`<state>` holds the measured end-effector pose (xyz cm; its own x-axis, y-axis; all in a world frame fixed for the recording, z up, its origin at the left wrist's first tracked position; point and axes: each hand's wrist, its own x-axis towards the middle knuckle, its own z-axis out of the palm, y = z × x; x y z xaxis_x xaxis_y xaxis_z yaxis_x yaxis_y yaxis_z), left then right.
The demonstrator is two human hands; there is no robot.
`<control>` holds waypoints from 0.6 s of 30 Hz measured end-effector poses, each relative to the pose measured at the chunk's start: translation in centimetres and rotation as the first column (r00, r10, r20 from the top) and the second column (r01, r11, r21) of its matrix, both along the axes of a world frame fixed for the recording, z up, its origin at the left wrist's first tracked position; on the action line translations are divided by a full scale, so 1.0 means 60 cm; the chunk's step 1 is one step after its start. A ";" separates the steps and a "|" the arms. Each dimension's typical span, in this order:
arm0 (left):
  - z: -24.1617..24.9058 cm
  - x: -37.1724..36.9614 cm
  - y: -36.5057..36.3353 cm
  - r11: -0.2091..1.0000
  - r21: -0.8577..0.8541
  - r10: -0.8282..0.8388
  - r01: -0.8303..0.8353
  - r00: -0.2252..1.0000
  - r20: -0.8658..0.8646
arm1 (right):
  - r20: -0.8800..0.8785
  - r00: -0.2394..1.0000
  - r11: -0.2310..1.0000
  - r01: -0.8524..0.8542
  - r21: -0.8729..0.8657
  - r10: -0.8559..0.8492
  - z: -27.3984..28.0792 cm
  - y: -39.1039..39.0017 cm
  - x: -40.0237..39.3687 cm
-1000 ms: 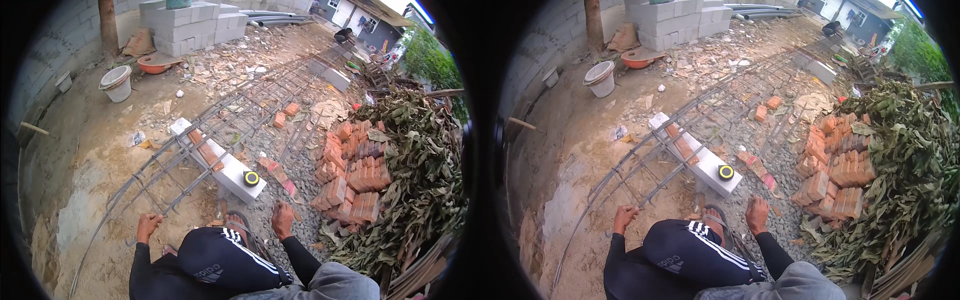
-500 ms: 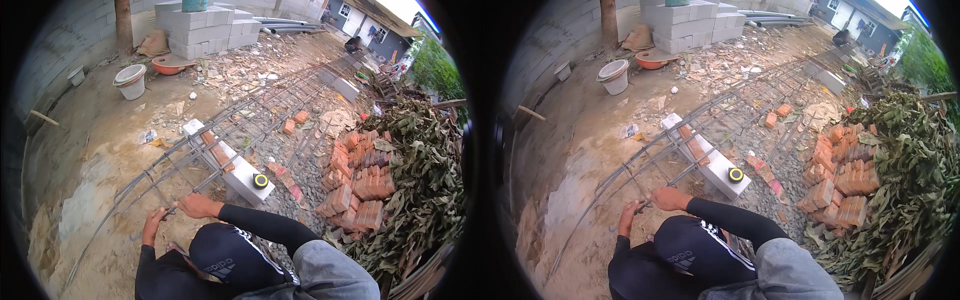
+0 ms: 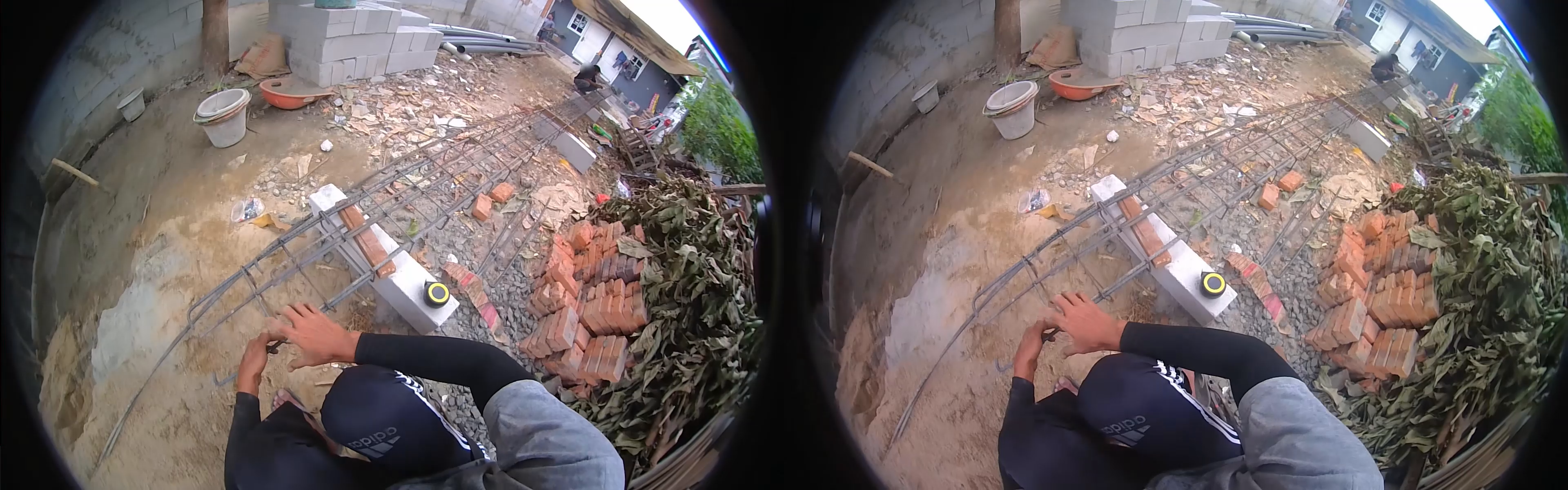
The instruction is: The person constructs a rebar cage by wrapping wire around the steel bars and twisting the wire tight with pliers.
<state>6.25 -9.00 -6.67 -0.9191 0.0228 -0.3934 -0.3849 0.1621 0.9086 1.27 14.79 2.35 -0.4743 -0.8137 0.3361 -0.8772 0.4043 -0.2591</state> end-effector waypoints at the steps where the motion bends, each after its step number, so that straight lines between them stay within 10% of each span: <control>1: -0.003 0.000 0.000 1.000 -0.011 0.010 -0.010 1.000 0.008 | 0.081 0.997 0.998 -0.001 0.070 -0.004 -0.012 0.000 0.005; 9: -0.001 -0.007 0.002 0.996 0.059 0.062 -0.067 0.995 0.082 | 0.087 0.964 0.964 0.239 0.113 -0.250 -0.126 -0.054 0.009; 11: 0.007 -0.001 0.006 0.999 0.035 0.025 -0.027 0.999 0.038 | 0.412 0.837 0.932 0.336 0.134 -0.361 -0.136 -0.047 -0.009; 16: 0.015 0.004 0.009 0.992 -0.128 0.016 -0.008 0.998 0.063 | 0.124 0.948 0.954 0.283 0.102 -0.294 -0.093 -0.024 -0.002; 18: 0.044 0.007 0.013 0.984 -0.177 0.007 0.012 0.994 0.105 | 0.293 0.914 0.960 0.266 0.089 -0.281 -0.089 -0.020 -0.004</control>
<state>6.67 -8.22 -4.05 -0.8726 -0.0538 -0.4855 -0.4759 0.3180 0.8200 1.04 13.57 -2.97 -0.7531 -0.6489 0.1085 -0.6145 0.6350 -0.4681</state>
